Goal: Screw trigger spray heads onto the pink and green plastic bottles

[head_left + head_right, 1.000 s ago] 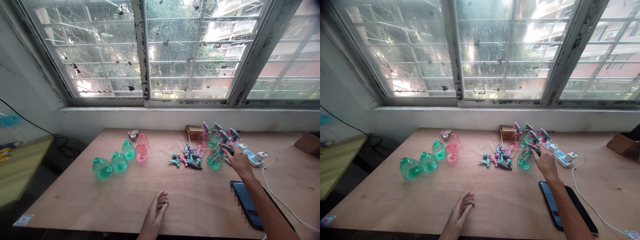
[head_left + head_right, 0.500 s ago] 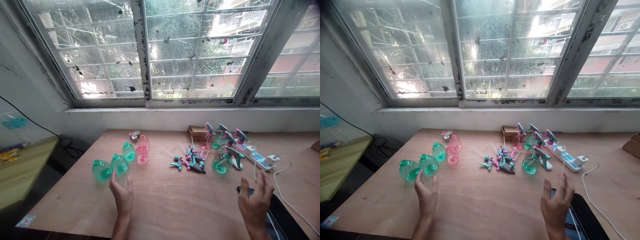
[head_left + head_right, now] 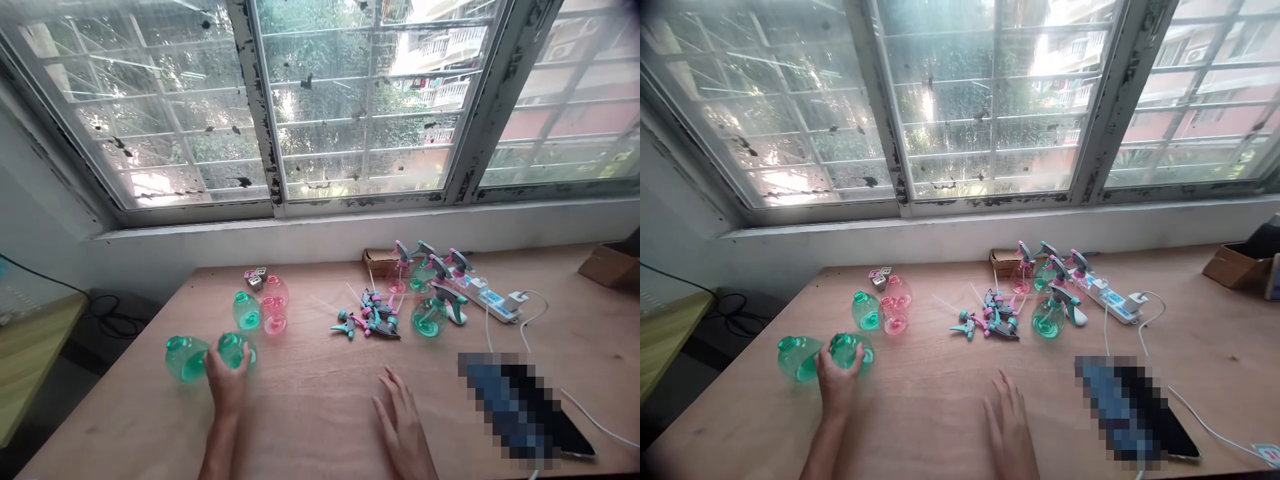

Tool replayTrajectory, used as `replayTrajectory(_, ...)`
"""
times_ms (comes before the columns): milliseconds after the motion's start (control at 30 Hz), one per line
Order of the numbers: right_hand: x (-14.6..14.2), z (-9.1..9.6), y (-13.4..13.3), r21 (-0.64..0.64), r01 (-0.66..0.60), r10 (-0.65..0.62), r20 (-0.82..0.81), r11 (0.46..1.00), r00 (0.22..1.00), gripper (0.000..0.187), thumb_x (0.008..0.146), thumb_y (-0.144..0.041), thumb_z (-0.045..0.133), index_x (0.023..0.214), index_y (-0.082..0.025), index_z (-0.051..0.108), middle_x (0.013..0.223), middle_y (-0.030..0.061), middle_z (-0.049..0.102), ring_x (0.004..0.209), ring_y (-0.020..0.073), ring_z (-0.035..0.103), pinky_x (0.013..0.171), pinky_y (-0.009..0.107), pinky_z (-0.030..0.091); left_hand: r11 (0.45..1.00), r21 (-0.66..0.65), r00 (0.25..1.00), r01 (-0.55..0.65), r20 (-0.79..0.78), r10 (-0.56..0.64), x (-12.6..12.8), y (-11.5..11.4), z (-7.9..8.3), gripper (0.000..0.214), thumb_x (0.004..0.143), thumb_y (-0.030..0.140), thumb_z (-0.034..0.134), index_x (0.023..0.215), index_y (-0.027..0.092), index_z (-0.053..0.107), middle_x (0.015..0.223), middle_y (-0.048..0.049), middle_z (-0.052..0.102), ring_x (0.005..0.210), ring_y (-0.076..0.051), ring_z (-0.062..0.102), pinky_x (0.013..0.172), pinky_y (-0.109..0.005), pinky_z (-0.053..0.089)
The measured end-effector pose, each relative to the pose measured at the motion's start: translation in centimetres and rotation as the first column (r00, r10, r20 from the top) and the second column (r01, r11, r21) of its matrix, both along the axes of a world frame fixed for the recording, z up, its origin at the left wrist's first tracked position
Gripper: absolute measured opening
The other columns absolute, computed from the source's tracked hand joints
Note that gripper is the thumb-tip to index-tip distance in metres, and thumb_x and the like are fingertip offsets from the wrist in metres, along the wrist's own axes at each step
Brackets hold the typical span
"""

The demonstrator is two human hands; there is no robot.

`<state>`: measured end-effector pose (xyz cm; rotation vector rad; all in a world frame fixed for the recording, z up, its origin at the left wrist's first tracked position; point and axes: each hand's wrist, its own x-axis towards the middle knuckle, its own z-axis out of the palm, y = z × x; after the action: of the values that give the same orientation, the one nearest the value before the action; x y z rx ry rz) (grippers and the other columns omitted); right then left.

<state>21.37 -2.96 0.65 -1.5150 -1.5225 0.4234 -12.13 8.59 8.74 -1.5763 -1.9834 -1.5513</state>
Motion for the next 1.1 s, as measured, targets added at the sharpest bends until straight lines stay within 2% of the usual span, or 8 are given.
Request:
replayTrajectory(167, -2.2, 2.4, 5.5, -0.046, -0.269, 0.272, 0.255, 0.962, 0.928, 0.051, 0.098, -0.027, 0.04, 0.148, -0.024, 0.029, 0.155, 0.0085, 0.032, 0.143, 0.0268, 0.025, 0.115, 0.051, 0.032, 0.984, -0.095, 0.988, 0.153, 0.019, -0.152, 2.5, -5.1, -1.6, 0.062, 0.082, 0.047, 0.062, 0.136, 0.023, 0.044, 0.126, -0.0109, 0.059, 0.117, -0.029, 0.054, 0.104, -0.049, 0.043)
replayTrajectory(400, -3.7, 3.1, 13.1, -0.029, -0.24, 0.229, 0.427, 0.97, 0.875, 0.05, 0.097, -0.027, 0.048, 0.143, -0.011, 0.039, 0.151, 0.0176, 0.038, 0.141, 0.0316, 0.028, 0.115, 0.055, 0.026, 0.877, -0.294, 0.892, 0.379, 0.37, -0.261, 4.0, -6.7, -4.3, 0.095, 0.078, 0.047, 0.068, 0.15, 0.026, 0.01, 0.154, -0.0155, 0.034, 0.142, -0.031, 0.034, 0.114, -0.051, 0.032)
replayTrajectory(533, -4.2, 3.1, 11.0, -0.012, -0.298, 0.275, 0.421, 0.954, 0.864, 0.044, 0.095, -0.024, 0.05, 0.138, -0.017, 0.046, 0.142, 0.0129, 0.052, 0.136, 0.0294, 0.04, 0.116, 0.053, 0.024, 0.849, -0.353, 0.903, 0.394, 0.322, -0.285, 3.9, -6.7, -4.5, 0.092, 0.072, 0.047, 0.074, 0.146, 0.019, 0.027, 0.148, -0.0194, 0.043, 0.138, -0.037, 0.039, 0.112, -0.056, 0.031)
replayTrajectory(600, -4.2, 2.8, 8.7, 0.006, -0.303, 0.276, 0.397, 0.953, 0.875, 0.043, 0.095, -0.023, 0.048, 0.138, -0.022, 0.046, 0.137, 0.0097, 0.057, 0.131, 0.0284, 0.046, 0.112, 0.051, 0.033, 0.827, -0.393, 0.91, 0.403, 0.267, -0.317, 3.9, -6.8, -4.5, 0.085, 0.072, 0.047, 0.072, 0.143, 0.016, 0.035, 0.143, -0.0203, 0.049, 0.134, -0.038, 0.043, 0.111, -0.058, 0.032)
replayTrajectory(767, -2.1, 1.2, 5.0, 0.038, -0.122, 0.111, 0.206, 0.992, 0.972, 0.025, 0.096, -0.036, 0.053, 0.118, -0.028, 0.058, 0.118, 0.0084, 0.065, 0.109, 0.0331, 0.058, 0.095, 0.052, 0.045, 0.798, -0.418, 0.9, 0.434, 0.245, -0.361, 4.3, -6.7, -4.3, 0.069, 0.075, 0.044, 0.071, 0.135, 0.022, 0.046, 0.137, -0.0135, 0.055, 0.131, -0.035, 0.047, 0.111, -0.056, 0.033)
replayTrajectory(900, 0.1, 0.2, 4.6, -0.003, 0.089, -0.087, 0.182, 0.996, 0.979, 0.045, 0.09, -0.047, 0.058, 0.127, -0.021, 0.053, 0.133, 0.0178, 0.052, 0.119, 0.0399, 0.049, 0.094, 0.058, 0.044, 0.746, -0.319, 0.776, 0.584, 0.488, -0.399, 6.6, -6.6, -3.8, 0.071, 0.073, 0.041, 0.074, 0.135, 0.025, 0.045, 0.139, -0.01, 0.051, 0.135, -0.03, 0.043, 0.114, -0.048, 0.032)
replayTrajectory(967, 0.6, 0.0, 4.4, -0.046, 0.078, -0.069, 0.188, 0.996, 0.98, 0.047, 0.087, -0.05, 0.061, 0.125, -0.021, 0.056, 0.137, 0.0186, 0.049, 0.123, 0.0419, 0.045, 0.098, 0.061, 0.04, 0.741, -0.265, 0.709, 0.616, 0.597, -0.376, 8.3, -6.7, -3.7, 0.074, 0.075, 0.042, 0.073, 0.138, 0.023, 0.04, 0.144, -0.0115, 0.045, 0.138, -0.029, 0.039, 0.115, -0.046, 0.031)
replayTrajectory(1100, 0.8, 0.2, 3.6, -0.071, -0.031, 0.037, 0.082, 0.997, 0.996, 0.026, 0.088, -0.045, 0.062, 0.105, -0.027, 0.068, 0.131, 0.0105, 0.058, 0.121, 0.0383, 0.051, 0.103, 0.06, 0.038, 0.797, -0.149, 0.562, 0.586, 0.782, -0.268, 11.2, -7.2, -3.7, 0.074, 0.083, 0.048, 0.062, 0.144, 0.025, 0.027, 0.155, -0.0117, 0.031, 0.145, -0.028, 0.029, 0.117, -0.045, 0.029)
